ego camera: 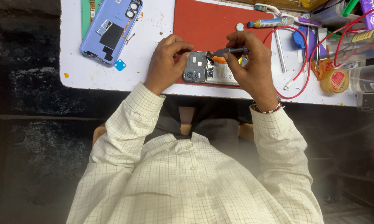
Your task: The person repairs a smartphone at a workbench. They use a screwdriver to remove and tighten screws on the disassembled phone, pry and reposition the back cover and camera module, align the rear housing onto the frame, and press components into place before setting the phone down.
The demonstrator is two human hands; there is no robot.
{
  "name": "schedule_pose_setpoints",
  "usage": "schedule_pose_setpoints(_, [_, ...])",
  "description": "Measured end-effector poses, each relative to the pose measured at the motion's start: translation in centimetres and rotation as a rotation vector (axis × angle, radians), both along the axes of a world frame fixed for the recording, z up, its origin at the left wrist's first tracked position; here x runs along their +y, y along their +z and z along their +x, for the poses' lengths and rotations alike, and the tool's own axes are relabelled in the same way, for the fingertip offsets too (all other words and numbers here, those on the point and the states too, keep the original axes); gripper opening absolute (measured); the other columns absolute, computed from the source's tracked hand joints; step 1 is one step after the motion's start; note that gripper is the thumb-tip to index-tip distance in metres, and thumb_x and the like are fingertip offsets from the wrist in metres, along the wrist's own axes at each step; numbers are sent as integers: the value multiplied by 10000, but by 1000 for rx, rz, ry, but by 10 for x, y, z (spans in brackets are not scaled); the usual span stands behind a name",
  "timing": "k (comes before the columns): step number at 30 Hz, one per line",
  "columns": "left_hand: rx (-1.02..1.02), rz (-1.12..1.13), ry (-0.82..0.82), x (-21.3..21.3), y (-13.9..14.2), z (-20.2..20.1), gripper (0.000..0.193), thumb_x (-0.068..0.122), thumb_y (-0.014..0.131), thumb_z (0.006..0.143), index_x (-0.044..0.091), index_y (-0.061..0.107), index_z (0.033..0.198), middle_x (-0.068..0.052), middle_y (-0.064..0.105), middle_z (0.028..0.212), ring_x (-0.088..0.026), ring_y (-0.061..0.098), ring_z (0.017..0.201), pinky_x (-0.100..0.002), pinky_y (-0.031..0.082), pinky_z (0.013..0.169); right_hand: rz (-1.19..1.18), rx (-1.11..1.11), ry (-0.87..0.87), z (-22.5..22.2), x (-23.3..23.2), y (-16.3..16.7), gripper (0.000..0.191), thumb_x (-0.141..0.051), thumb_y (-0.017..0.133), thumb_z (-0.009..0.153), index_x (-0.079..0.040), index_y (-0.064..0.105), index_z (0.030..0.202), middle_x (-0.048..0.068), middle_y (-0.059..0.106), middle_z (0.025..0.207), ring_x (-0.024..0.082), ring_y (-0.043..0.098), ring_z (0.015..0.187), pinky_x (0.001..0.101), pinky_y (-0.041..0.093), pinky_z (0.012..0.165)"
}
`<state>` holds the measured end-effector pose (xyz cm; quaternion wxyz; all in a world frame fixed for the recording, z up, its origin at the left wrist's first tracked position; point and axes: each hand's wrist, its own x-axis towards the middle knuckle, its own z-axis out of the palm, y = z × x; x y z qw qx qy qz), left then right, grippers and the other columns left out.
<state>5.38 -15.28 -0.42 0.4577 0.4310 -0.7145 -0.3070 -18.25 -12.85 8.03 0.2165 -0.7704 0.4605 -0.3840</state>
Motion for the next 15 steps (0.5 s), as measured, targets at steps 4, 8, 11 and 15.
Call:
schedule_pose_setpoints(4, [-5, 10, 5, 0, 3, 0, 117, 20, 673, 957, 25, 744, 1050, -40, 662, 983, -179, 632, 938, -312, 554, 822, 10, 59, 21, 3, -1, 10, 305, 67, 757, 969, 14, 609, 1231, 127, 675, 1060, 209, 720, 952, 309, 589, 821])
schedule_pose_setpoints(8, [21, 80, 7, 0, 7, -2, 142, 6, 640, 971, 25, 741, 1067, -37, 671, 980, -167, 631, 875, -282, 564, 742, -35, 234, 91, 8, -12, 26, 293, 10, 774, 978, -1, 614, 1222, 153, 663, 1089, 228, 719, 920, 319, 592, 774])
schedule_pose_setpoints(11, [26, 33, 12, 2, 11, -2, 149, -15, 631, 968, 15, 735, 1070, -46, 673, 993, -174, 640, 895, -281, 570, 739, -135, 385, 122, 19, -26, 34, 277, -24, 804, 918, -4, 631, 1135, 152, 671, 1002, 269, 703, 842, 404, 523, 676])
schedule_pose_setpoints(15, [34, 39, 17, 4, 14, -1, 149, -16, 633, 960, 21, 736, 1062, -52, 678, 994, -188, 642, 892, -295, 562, 739, -85, 610, 20, 36, -39, 39, 253, -197, 846, 962, -45, 665, 1050, 120, 694, 830, 303, 683, 716, 433, 483, 594])
